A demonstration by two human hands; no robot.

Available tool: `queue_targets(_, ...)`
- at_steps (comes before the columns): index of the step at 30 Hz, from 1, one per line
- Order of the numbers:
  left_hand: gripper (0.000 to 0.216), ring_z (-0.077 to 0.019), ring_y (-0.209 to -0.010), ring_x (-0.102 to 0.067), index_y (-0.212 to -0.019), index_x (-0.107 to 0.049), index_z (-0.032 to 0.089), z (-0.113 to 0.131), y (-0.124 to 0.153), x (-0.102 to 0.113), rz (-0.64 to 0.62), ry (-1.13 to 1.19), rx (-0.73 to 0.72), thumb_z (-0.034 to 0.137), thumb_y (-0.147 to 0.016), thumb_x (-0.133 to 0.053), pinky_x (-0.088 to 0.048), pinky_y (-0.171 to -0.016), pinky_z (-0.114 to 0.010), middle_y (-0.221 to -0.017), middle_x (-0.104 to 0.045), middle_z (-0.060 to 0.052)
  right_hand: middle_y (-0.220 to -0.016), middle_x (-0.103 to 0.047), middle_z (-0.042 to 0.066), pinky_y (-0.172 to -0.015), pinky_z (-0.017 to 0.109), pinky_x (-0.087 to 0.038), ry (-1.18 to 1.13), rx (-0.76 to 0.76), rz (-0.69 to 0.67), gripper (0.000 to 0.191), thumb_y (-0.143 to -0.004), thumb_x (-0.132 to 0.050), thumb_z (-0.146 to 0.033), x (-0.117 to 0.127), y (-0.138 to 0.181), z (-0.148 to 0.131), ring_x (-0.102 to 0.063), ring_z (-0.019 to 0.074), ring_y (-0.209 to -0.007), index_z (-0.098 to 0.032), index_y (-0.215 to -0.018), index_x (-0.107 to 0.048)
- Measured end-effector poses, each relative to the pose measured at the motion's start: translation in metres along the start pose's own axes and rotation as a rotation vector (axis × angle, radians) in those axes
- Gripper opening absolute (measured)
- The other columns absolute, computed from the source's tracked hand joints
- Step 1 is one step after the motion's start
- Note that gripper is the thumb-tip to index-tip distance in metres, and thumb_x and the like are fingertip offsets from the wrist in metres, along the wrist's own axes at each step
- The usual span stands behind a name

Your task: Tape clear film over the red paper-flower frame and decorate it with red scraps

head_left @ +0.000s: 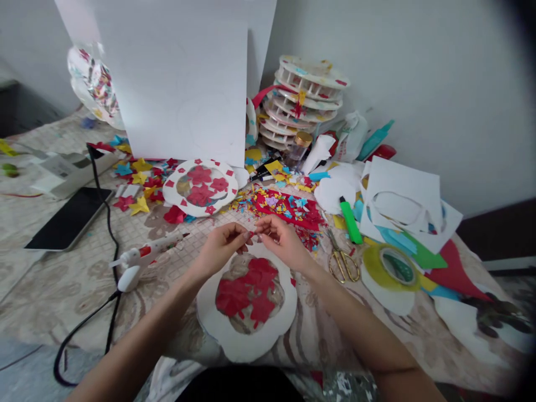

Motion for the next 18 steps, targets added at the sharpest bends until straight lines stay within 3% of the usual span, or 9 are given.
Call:
queue_targets(4,0.028,-0.0090,-0.057,-0.055,-0.077,-0.059,0.014,-0.006,0.009,0.001,-0.011,0.159,0.088,0.041,-0.079,-0.062,-0.046,-0.055,-0.022,-0.069,-0.064,-0.002,-0.102,-0.061,0.006,-0.076,0.030,-0.052,0.223,0.238,0.026,0.023,-0.087,-0.048,-0.014,-0.004,0.010,-0.025,-0.060,0.0154,-0.088,-0.023,-0.107,-0.056)
queue_targets(8,0.025,-0.0070,-0.056,-0.054,-0.075,-0.058,0.014,-0.015,0.022,-0.004,-0.065,0.321,0.210,0.037,-0.077,-0.065,-0.043,-0.054,-0.020,-0.071,-0.063,-0.002,-0.100,-0.062,0.006,-0.089,0.034,-0.049,0.344,0.440,0.024,0.020,-0.092,-0.046,-0.016,-0.013,0.023,-0.045,-0.059,0.0171,-0.099,-0.024,-0.105,-0.058)
queue_targets(18,0.021,-0.0071,-0.054,-0.053,-0.073,-0.057,0.015,-0.028,0.051,-0.007,-0.105,0.477,0.330,0.033,-0.073,-0.068,-0.044,-0.052,-0.020,-0.069,-0.062,-0.002,-0.100,-0.062,0.007,-0.088,0.035,-0.049,0.405,0.504,-0.071,0.023,-0.093,-0.042,-0.015,-0.036,0.040,-0.051,-0.059,0.0184,-0.097,-0.023,-0.106,-0.060)
Point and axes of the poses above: each hand's wrist, its own y-axis away from the middle knuckle, its own x-axis out of the back of the hand, z = x × y, the point moved 9 cm from there along -y, towards the middle knuckle
